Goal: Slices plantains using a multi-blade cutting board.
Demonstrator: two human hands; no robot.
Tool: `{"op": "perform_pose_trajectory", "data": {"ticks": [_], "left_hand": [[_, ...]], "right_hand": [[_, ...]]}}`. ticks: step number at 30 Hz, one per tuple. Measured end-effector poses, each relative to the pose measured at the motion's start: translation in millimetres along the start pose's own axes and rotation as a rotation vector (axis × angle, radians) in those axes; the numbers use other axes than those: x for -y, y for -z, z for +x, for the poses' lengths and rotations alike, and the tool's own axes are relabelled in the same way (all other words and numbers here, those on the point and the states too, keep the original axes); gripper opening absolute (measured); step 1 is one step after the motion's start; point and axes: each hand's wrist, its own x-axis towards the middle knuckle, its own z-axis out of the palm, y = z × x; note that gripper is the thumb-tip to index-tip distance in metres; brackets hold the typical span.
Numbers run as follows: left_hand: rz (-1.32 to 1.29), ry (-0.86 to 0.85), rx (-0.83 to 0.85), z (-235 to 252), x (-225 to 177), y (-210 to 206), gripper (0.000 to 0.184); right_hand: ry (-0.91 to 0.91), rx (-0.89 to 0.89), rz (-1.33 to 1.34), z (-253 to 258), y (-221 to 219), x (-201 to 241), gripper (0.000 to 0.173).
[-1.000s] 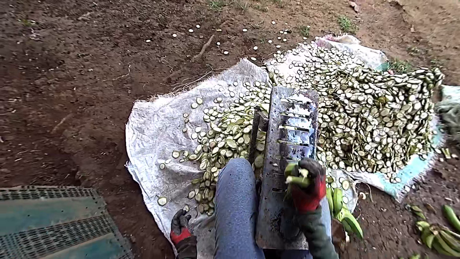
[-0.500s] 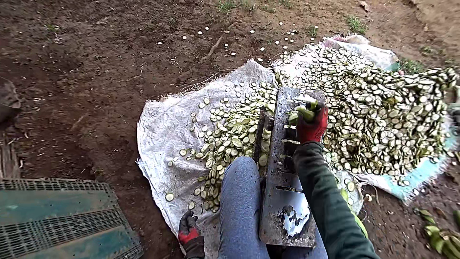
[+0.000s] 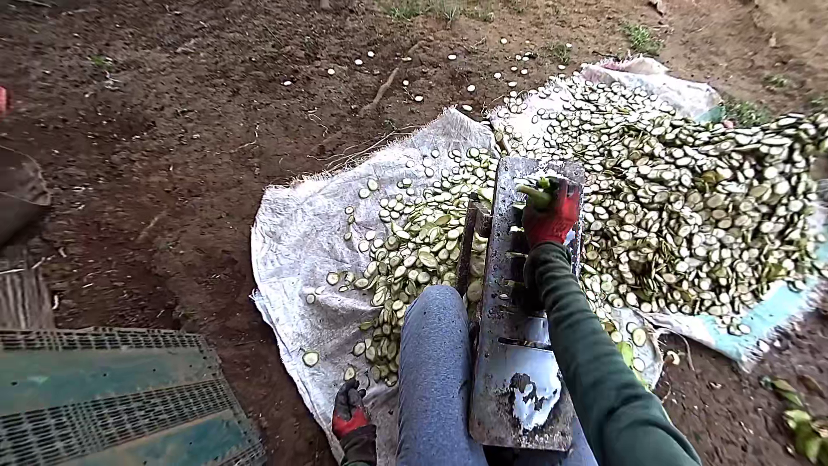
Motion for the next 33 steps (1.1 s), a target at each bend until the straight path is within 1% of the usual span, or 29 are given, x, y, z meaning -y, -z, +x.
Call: {"op": "perform_pose_trajectory", "data": {"ticks": [1, 2, 3, 4, 6, 8, 9, 10, 11, 12, 14, 16, 17, 18, 19, 20, 21, 22, 23, 26, 27, 28, 29, 30, 33], "left_hand": [[-0.006, 0.002, -0.002, -1.3, 0.3, 2.3, 0.036], [0.001, 0.007, -0.002, -3.6, 2.7, 6.2, 0.035], [0.012, 0.010, 0.000, -4.5, 5.9, 8.6, 0.035], [0.026, 0.013, 0.000, -4.2, 10.3, 9.7, 0.035], [0.070, 0.041, 0.018, -5.7, 19.0, 14.5, 0.036], [0.129, 0.058, 0.041, -7.1, 25.4, 17.7, 0.036], [0.144, 0.061, 0.046, -6.6, 26.5, 17.1, 0.036], [0.153, 0.061, 0.042, -5.1, 29.0, 14.5, 0.036], [0.167, 0.068, 0.043, -4.5, 30.9, 13.1, 0.035], [0.183, 0.074, 0.050, -4.7, 30.4, 13.1, 0.035], [0.198, 0.075, 0.069, -5.2, 25.3, 10.5, 0.035], [0.165, 0.040, 0.062, -3.5, 21.1, 7.8, 0.035], [0.139, 0.030, 0.057, -5.3, 16.7, 7.0, 0.036], [0.117, 0.026, 0.052, -7.2, 11.0, 6.6, 0.036], [0.105, 0.018, 0.049, -8.9, 7.3, 7.2, 0.036], [0.101, 0.005, 0.049, -10.3, 6.5, 9.4, 0.036], [0.107, -0.005, 0.055, -10.0, 8.4, 10.8, 0.037], [0.114, -0.003, 0.066, -10.3, 10.6, 12.1, 0.037], [0.127, 0.006, 0.078, -11.1, 13.9, 15.1, 0.036], [0.162, 0.012, 0.094, -11.5, 28.8, 18.0, 0.037], [0.173, 0.016, 0.096, -11.8, 31.3, 17.2, 0.037], [0.185, 0.021, 0.092, -12.3, 33.2, 15.9, 0.038], [0.191, 0.039, 0.090, -13.5, 32.1, 14.4, 0.038], [0.200, 0.051, 0.089, -14.0, 31.0, 12.9, 0.037], [0.222, 0.044, 0.096, -13.4, 27.9, 7.3, 0.036]], "right_hand": [[-0.025, 0.049, 0.009, 9.8, 0.6, 2.6, 0.050], [-0.018, 0.082, 0.035, 4.3, 8.9, 0.1, 0.053], [0.017, 0.095, 0.072, -15.2, 23.6, -5.7, 0.053], [0.071, 0.091, 0.119, -45.7, 41.3, -12.6, 0.050], [0.186, 0.034, 0.178, -133.0, 75.7, -33.0, 0.037], [0.226, 0.002, 0.216, -220.1, 109.5, -41.2, 0.029], [0.246, 0.012, 0.222, -247.1, 118.0, -44.0, 0.028], [0.281, 0.030, 0.214, -256.4, 118.1, -47.8, 0.027], [0.309, 0.039, 0.197, -247.4, 111.6, -48.7, 0.029], [0.326, 0.033, 0.168, -222.4, 100.2, -45.3, 0.031], [0.360, 0.040, 0.091, -142.8, 67.1, -36.8, 0.036], [0.307, 0.113, 0.019, -65.0, 32.1, -29.9, 0.042], [0.273, 0.140, -0.011, -35.1, 20.4, -24.7, 0.044], [0.227, 0.180, -0.038, -13.9, 14.4, -18.8, 0.047], [0.170, 0.219, -0.047, -3.8, 14.4, -12.0, 0.051], [0.120, 0.247, -0.035, -5.5, 20.3, -6.6, 0.052], [0.083, 0.257, -0.009, -19.2, 31.1, -4.8, 0.051], [0.070, 0.256, 0.023, -44.1, 44.7, -7.4, 0.048], [0.080, 0.246, 0.037, -81.4, 60.6, -14.0, 0.047], [0.238, 0.195, 0.006, -214.3, 116.2, -36.0, 0.049], [0.283, 0.189, 0.017, -245.6, 128.2, -40.8, 0.049], [0.331, 0.191, 0.028, -260.9, 132.6, -45.3, 0.046], [0.378, 0.198, 0.043, -257.8, 129.6, -47.6, 0.042], [0.402, 0.218, 0.069, -237.6, 121.0, -45.8, 0.038], [0.432, 0.299, 0.065, -123.3, 71.7, -35.5, 0.039]]}}
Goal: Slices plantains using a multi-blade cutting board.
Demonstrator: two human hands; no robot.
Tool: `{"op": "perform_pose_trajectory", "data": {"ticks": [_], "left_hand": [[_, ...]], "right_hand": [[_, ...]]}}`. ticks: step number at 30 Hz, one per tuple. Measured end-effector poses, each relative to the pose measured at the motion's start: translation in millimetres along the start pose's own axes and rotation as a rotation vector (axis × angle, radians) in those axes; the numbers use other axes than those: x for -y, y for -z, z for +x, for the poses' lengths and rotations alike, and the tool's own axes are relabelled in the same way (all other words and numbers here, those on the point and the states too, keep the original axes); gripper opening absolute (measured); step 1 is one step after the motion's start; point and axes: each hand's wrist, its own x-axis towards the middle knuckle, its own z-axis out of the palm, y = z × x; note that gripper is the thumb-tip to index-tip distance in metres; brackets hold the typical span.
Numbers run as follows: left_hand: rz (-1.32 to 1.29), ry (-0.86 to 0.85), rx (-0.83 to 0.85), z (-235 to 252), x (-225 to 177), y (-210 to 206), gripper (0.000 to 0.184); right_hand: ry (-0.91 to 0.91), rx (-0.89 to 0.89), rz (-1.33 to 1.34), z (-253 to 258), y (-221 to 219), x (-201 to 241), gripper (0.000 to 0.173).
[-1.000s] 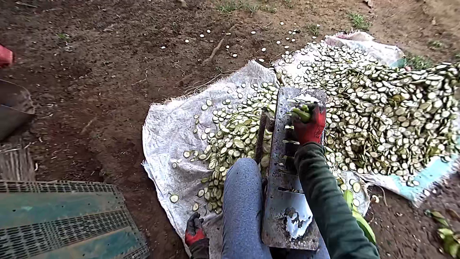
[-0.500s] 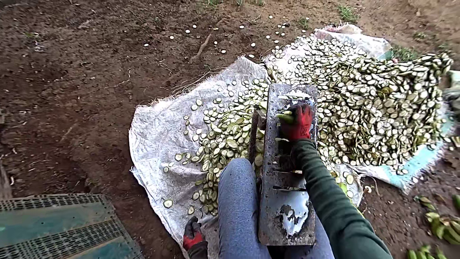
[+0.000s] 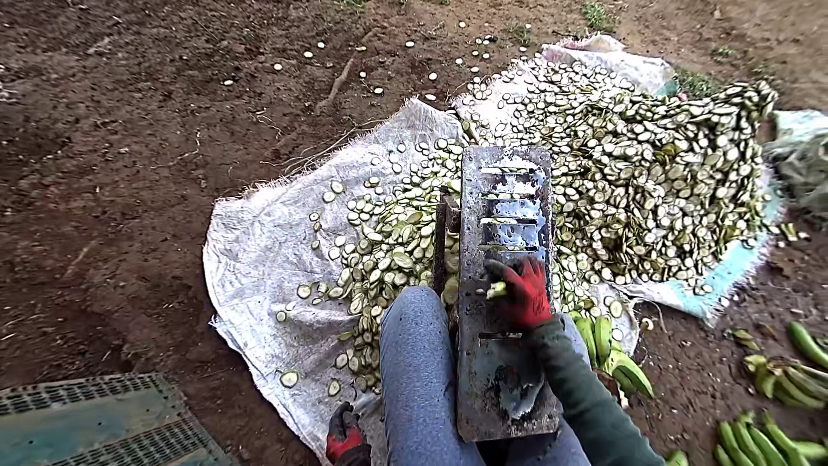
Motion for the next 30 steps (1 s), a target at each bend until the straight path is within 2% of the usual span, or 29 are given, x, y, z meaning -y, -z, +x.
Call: {"op": "perform_pose_trajectory", "data": {"ticks": [3, 5, 7, 9, 10, 12, 14, 15, 17, 20, 23, 25, 27, 30], "left_hand": [[-0.042, -0.036, -0.006, -0.5, -14.1, 1.9, 0.037], [-0.049, -0.047, -0.003, -1.9, -17.9, 4.5, 0.037], [-0.037, -0.047, 0.001, -5.5, -13.6, 5.9, 0.037], [-0.017, -0.031, 0.027, -5.5, -5.2, 9.1, 0.038], [-0.005, -0.031, 0.037, -2.2, 4.8, 9.1, 0.038], [0.026, -0.012, 0.049, 1.3, 21.5, 7.4, 0.038], [0.072, 0.016, 0.064, -2.1, 21.7, 9.9, 0.038], [0.090, 0.021, 0.063, 0.1, 20.4, 8.4, 0.038], [0.101, 0.038, 0.064, 0.1, 16.6, 5.7, 0.037], [0.115, 0.022, 0.079, -0.5, -0.1, 4.2, 0.038], [0.059, -0.032, 0.057, 5.0, -7.8, 0.6, 0.039], [0.034, -0.061, 0.045, 6.7, -3.8, -2.1, 0.039], [0.021, -0.072, 0.052, 6.1, -2.5, -0.4, 0.038], [0.052, -0.086, 0.078, 7.2, 6.7, -0.1, 0.039]], "right_hand": [[-0.022, 0.012, -0.072, 104.2, -18.8, -34.3, 0.039], [-0.085, 0.048, -0.091, 126.6, -20.3, -35.8, 0.042], [-0.133, 0.059, -0.075, 103.1, -15.1, -26.5, 0.047], [-0.125, 0.022, -0.019, 38.5, -4.4, -9.3, 0.058], [-0.099, -0.021, 0.003, -3.9, -0.2, 0.0, 0.055], [-0.038, -0.087, 0.031, -86.2, 8.8, 25.3, 0.036], [-0.016, -0.094, 0.059, -147.4, 14.0, 53.0, 0.034], [0.003, -0.088, 0.055, -158.4, 11.8, 58.0, 0.036], [0.008, -0.082, 0.081, -137.8, 4.3, 51.7, 0.038], [-0.009, -0.077, 0.059, -37.3, -14.3, 14.9, 0.040], [-0.181, 0.136, -0.003, 57.8, -19.2, -12.9, 0.051], [-0.290, 0.213, -0.013, 88.0, -15.4, -13.8, 0.051], [-0.304, 0.183, 0.008, 62.1, -12.0, -1.0, 0.048], [-0.167, 0.063, 0.044, -52.8, -4.7, 28.4, 0.051]]}}
